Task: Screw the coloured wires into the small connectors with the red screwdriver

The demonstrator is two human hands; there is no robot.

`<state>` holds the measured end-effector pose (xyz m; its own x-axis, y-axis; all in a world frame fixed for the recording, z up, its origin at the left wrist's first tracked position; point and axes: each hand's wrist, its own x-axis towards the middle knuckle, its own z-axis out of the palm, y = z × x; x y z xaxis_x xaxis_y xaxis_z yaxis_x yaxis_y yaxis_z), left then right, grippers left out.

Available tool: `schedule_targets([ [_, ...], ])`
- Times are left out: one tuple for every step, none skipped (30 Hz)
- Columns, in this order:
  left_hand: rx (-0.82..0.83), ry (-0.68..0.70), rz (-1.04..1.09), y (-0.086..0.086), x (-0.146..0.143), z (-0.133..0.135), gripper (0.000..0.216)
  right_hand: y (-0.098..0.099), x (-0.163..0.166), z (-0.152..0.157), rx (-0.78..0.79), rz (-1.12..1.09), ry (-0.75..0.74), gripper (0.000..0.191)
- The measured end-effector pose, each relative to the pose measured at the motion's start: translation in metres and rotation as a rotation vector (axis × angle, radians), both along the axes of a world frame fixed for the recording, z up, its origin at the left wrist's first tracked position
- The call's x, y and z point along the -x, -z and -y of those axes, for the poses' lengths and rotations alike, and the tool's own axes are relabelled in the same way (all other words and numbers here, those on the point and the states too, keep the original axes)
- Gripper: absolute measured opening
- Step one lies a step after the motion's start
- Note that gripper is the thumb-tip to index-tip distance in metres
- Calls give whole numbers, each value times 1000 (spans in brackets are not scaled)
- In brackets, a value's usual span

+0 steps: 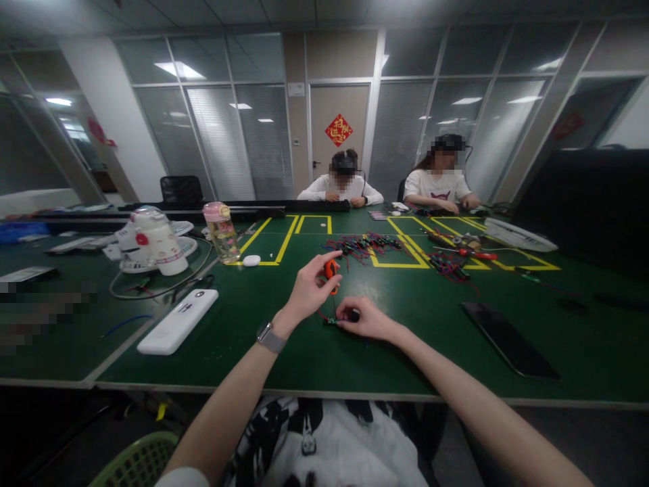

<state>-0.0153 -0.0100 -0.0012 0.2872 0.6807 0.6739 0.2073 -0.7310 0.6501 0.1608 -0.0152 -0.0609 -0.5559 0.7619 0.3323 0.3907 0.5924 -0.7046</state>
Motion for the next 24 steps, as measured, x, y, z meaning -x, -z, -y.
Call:
schedule_targets([
  [-3, -5, -11, 0, 0, 0, 46, 0, 0, 0, 1, 1, 1, 7],
  [-6, -9, -19, 0, 0, 0, 46, 0, 0, 0, 3, 2, 3, 7],
  [-8, -10, -24, 0, 1, 1, 46, 0, 0, 0, 3, 4, 5, 7],
  [-11, -10, -25, -1, 1, 1, 45, 0, 0, 0, 1, 6, 7, 6],
  [-14, -11, -25, -1, 1, 1, 45, 0, 0, 0, -2, 8, 10, 6],
  [-18, -13, -25, -1, 1, 1, 45, 0, 1, 0, -6, 10, 12, 6],
  [-22, -17, -27, -2, 1, 2, 45, 0, 1, 0, -10, 11, 13, 6],
  [-24, -21, -30, -2, 1, 2, 45, 0, 1, 0, -12, 13, 13, 6],
  [-26, -25, -34, -3, 1, 3, 44, -1, 0, 0, -13, 13, 13, 6],
  [-27, -27, -39, -3, 1, 3, 44, -1, 0, 0, -13, 13, 12, 6],
  [-27, -30, -44, -3, 1, 4, 44, -1, 0, 0, -11, 13, 12, 7],
  [-29, -31, -50, -3, 1, 4, 44, -1, 0, 0, -8, 14, 10, 7],
  [-33, -33, -58, -3, 1, 4, 43, -1, 0, 0, -7, 15, 9, 7],
  [-39, -34, -66, -3, 1, 5, 43, -1, 0, 0, -8, 15, 8, 7],
  [-45, -33, -72, -3, 1, 5, 43, -1, 0, 0, -10, 16, 7, 7],
  [-51, -29, -74, -3, 1, 5, 43, -1, 0, 0, -12, 17, 6, 7],
  [-54, -21, -75, -3, 0, 5, 43, -1, 0, 0, -14, 15, 4, 7],
  [-57, -14, -76, -3, 0, 6, 43, 0, 0, 0, -14, 14, 3, 7],
  [-60, -10, -76, -2, 0, 6, 43, 0, 0, 0, -14, 11, 1, 7],
  [-64, -9, -78, -2, 0, 6, 42, 0, 0, 0, -13, 9, -1, 7],
  [-70, -9, -82, -2, -1, 6, 42, 0, -1, 0, -10, 5, -5, 7],
  [-79, -11, -87, -2, -1, 7, 42, 0, -1, 0, -7, 2, -11, 8],
  [-91, -15, -95, -3, -1, 7, 41, 0, -1, 0, -2, -1, -17, 9],
  [-108, -21, -106, -3, -1, 7, 41, 0, -1, 0, 3, -5, -24, 11],
])
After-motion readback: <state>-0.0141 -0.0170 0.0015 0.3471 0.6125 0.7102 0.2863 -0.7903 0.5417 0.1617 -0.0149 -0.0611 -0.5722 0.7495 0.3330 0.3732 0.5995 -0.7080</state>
